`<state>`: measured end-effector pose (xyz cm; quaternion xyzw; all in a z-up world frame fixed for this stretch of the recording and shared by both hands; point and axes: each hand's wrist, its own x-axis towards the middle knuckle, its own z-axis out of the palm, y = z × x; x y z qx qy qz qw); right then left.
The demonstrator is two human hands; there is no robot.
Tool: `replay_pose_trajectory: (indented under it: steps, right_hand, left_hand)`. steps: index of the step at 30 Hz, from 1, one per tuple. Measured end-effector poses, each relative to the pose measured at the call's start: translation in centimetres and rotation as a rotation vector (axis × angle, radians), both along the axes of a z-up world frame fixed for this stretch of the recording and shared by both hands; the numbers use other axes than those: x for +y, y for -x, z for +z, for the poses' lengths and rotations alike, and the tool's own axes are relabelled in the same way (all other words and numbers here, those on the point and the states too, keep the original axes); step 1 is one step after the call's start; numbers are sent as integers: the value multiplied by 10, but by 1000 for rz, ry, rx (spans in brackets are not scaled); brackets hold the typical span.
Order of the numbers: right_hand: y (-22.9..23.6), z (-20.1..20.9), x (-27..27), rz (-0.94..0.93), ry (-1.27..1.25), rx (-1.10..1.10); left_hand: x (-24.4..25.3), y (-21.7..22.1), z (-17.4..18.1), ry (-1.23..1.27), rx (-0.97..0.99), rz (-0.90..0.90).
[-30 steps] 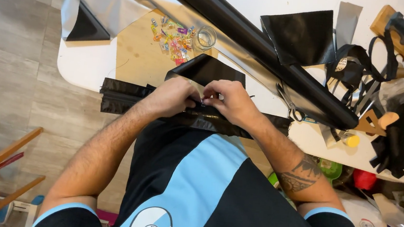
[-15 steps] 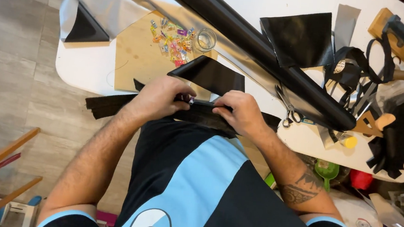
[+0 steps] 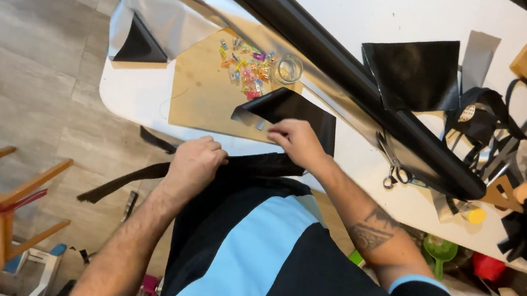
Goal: Assembling a leather pouch by cutting leather strips, fitting them into the structure, and securing them with clips.
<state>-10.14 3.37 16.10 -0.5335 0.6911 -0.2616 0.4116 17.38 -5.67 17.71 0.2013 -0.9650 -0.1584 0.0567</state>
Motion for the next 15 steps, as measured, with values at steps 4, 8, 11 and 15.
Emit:
replay_pose_trajectory:
  steps: [4, 8, 11, 15]
  right_hand:
    - [-19, -55, -48, -8, 66, 272]
    - [-39, -94, -78, -126, -232, 583]
    - [-36, -118, -93, -206, -391, 644]
    - [-42, -120, -88, -323, -477, 598]
  left_hand:
    - [-19, -32, 11, 57, -65, 68]
    - [-52, -62, 10, 37, -36, 29]
    - [-88, -70, 8, 45, 39, 24]
    - [-124, -84, 5, 1, 115, -22]
